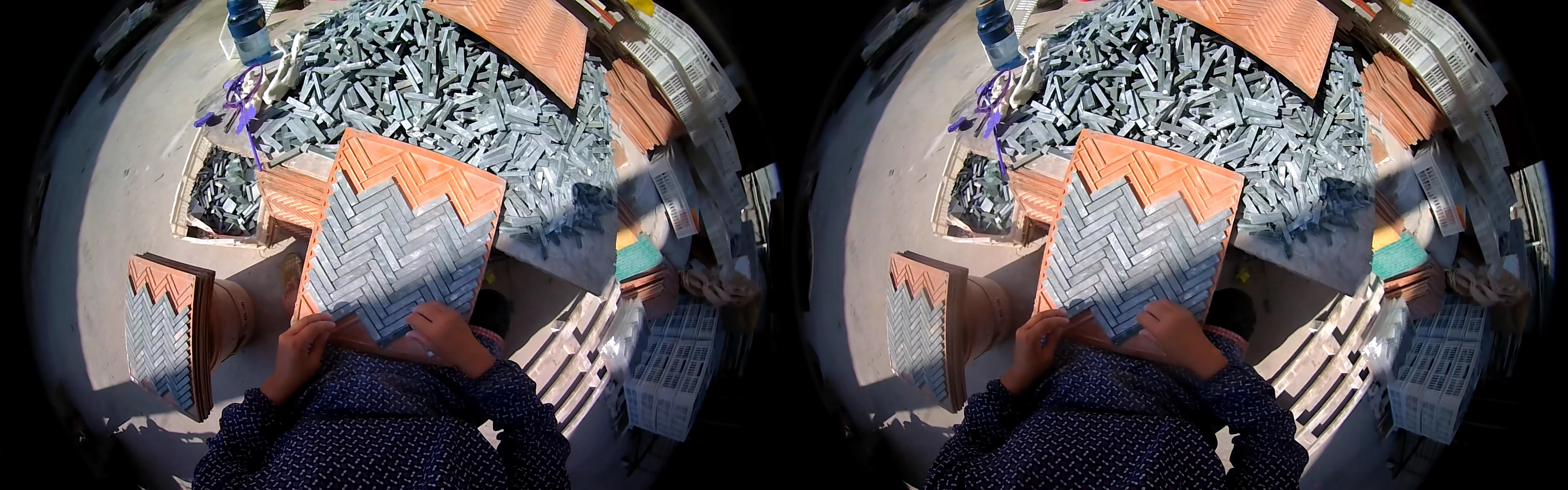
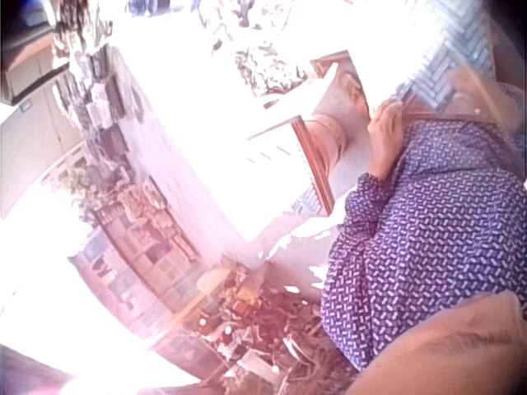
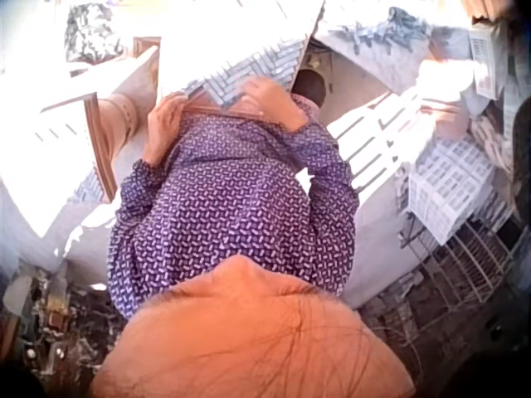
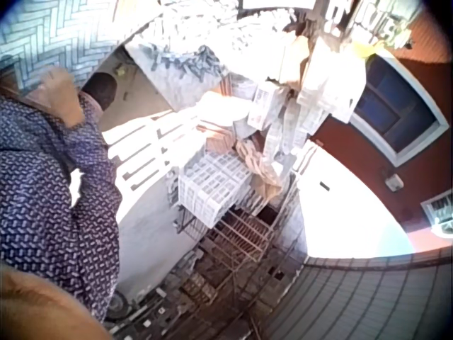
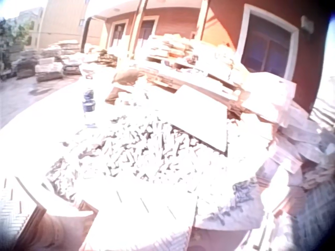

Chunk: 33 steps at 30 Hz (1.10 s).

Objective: The person arranges small rectangular tiles onto a square board in a herringbone pattern. They repeatedly pick tiles from a pile, place them on the board, and adjust alignment by hand.

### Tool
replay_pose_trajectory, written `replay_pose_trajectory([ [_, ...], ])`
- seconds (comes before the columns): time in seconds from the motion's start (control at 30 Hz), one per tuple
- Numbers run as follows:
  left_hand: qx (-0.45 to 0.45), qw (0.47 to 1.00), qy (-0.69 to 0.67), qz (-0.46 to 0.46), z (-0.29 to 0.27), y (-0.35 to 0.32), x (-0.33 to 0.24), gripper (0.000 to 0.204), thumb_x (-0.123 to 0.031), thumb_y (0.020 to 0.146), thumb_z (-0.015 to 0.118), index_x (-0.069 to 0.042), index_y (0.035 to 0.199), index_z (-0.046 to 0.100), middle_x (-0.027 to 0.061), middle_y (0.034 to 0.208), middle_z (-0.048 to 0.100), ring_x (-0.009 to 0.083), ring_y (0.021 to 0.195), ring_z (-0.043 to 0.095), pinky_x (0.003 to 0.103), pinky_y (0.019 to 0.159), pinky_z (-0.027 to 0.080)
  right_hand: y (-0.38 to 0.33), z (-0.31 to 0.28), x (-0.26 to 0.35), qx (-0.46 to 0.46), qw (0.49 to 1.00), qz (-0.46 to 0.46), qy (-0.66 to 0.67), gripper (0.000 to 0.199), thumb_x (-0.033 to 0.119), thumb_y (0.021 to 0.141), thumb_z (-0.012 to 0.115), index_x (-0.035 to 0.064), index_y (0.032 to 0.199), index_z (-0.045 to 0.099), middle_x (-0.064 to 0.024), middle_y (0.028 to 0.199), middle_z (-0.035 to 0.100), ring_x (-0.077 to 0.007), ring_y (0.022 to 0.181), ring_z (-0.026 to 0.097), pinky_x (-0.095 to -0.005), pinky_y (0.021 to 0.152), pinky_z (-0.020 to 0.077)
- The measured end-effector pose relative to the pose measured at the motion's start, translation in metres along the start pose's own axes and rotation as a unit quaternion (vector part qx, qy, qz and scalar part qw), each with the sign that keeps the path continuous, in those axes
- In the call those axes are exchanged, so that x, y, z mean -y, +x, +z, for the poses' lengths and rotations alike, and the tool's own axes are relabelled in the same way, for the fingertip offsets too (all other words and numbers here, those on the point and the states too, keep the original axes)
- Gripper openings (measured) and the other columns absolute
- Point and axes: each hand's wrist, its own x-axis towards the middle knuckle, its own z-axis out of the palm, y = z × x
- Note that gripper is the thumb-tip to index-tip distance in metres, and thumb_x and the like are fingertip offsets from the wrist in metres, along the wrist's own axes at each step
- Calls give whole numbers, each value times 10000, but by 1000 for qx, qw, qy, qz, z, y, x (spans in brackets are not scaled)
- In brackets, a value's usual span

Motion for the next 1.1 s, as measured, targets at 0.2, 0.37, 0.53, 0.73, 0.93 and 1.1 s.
replay_pose_trajectory([
  [0.2,15,1000,7,10,3,0,0,121,6,801,599,-16,913,641,127,981,655,280,888,652,328,749,518,-10,9,-7,-9,1000,22,4,216,108,667,673,52,833,545,-97,853,532,-282,830,553,-368,698,470],
  [0.37,24,1000,-1,18,6,0,-1,131,5,802,596,-23,922,642,117,993,654,275,892,652,327,754,516,-10,22,-3,20,1000,2,-19,292,85,635,712,52,884,562,-95,890,543,-275,854,562,-350,706,482],
  [0.53,39,999,-19,7,7,-2,-1,157,54,781,594,-2,924,629,131,997,647,275,932,637,325,797,501,-4,16,2,1,999,28,25,296,79,631,714,52,879,554,-109,914,532,-290,870,554,-368,732,476],
  [0.73,37,999,-12,4,7,-2,-2,147,46,783,598,-5,917,629,131,994,648,277,930,638,325,793,502,-6,13,0,10,999,41,14,277,81,639,705,49,870,556,-104,903,528,-288,873,551,-368,733,472],
  [0.93,41,999,-16,2,9,-1,-3,137,35,788,603,-11,912,638,124,988,652,271,920,643,323,789,504,-2,23,-1,20,999,-16,-22,207,72,657,660,49,814,528,-96,850,511,-274,826,542,-351,695,470],
  [1.1,36,999,-15,6,9,-1,-2,132,30,790,605,-14,909,643,122,986,652,266,916,644,320,786,506,9,12,6,46,998,-46,-19,178,60,667,638,37,783,504,-104,805,514,-277,765,542,-348,667,470],
])
